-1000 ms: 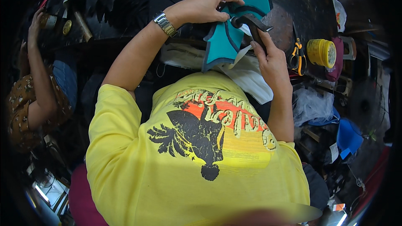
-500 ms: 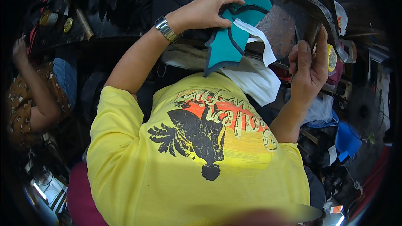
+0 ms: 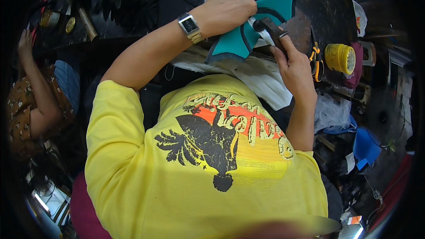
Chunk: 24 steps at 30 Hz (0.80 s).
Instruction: The person assembles a teal and black shoe upper by hand, using a hammer to press a white fabric strip into place, then trimming excess with scissors. The person also applies a paste from a small jar to the edges of the shoe upper and presses the parts together.
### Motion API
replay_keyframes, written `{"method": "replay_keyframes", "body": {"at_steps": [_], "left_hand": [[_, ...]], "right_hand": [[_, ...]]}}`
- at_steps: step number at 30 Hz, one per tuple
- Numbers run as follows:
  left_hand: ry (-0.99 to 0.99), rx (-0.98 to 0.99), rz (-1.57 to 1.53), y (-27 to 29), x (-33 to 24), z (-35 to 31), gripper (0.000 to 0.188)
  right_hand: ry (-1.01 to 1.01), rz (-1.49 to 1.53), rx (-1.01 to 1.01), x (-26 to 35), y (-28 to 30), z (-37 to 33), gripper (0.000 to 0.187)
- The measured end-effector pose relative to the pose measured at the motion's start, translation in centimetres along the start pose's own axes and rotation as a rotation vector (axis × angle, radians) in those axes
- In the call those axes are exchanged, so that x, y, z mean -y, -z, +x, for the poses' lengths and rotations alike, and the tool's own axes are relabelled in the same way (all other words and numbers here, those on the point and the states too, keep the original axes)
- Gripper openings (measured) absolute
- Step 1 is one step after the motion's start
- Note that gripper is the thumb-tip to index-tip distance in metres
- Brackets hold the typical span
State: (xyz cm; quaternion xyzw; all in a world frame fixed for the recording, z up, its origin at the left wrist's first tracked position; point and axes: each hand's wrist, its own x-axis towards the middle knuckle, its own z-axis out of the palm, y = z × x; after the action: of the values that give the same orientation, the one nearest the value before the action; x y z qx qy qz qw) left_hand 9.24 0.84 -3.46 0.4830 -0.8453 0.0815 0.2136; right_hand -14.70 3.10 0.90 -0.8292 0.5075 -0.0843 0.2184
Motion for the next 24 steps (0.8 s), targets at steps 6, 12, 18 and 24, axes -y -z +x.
{"method": "replay_keyframes", "body": {"at_steps": [6,12,18,24], "left_hand": [[-0.006,0.047,0.036,0.2,-0.3,0.7,0.012],[-0.076,0.089,0.096,-0.2,0.0,1.8,0.012],[-0.173,0.147,0.108,-0.4,-0.1,2.0,0.013],[0.048,0.080,-0.152,-1.2,0.7,0.6,0.016]], "right_hand": [[-0.020,0.039,0.006,0.1,0.2,0.1,0.033],[-0.008,0.041,0.006,-0.3,0.0,0.2,0.034],[0.004,0.051,-0.012,-0.3,-0.2,0.3,0.034],[-0.020,0.033,0.005,-0.2,-0.2,0.1,0.034]]}}
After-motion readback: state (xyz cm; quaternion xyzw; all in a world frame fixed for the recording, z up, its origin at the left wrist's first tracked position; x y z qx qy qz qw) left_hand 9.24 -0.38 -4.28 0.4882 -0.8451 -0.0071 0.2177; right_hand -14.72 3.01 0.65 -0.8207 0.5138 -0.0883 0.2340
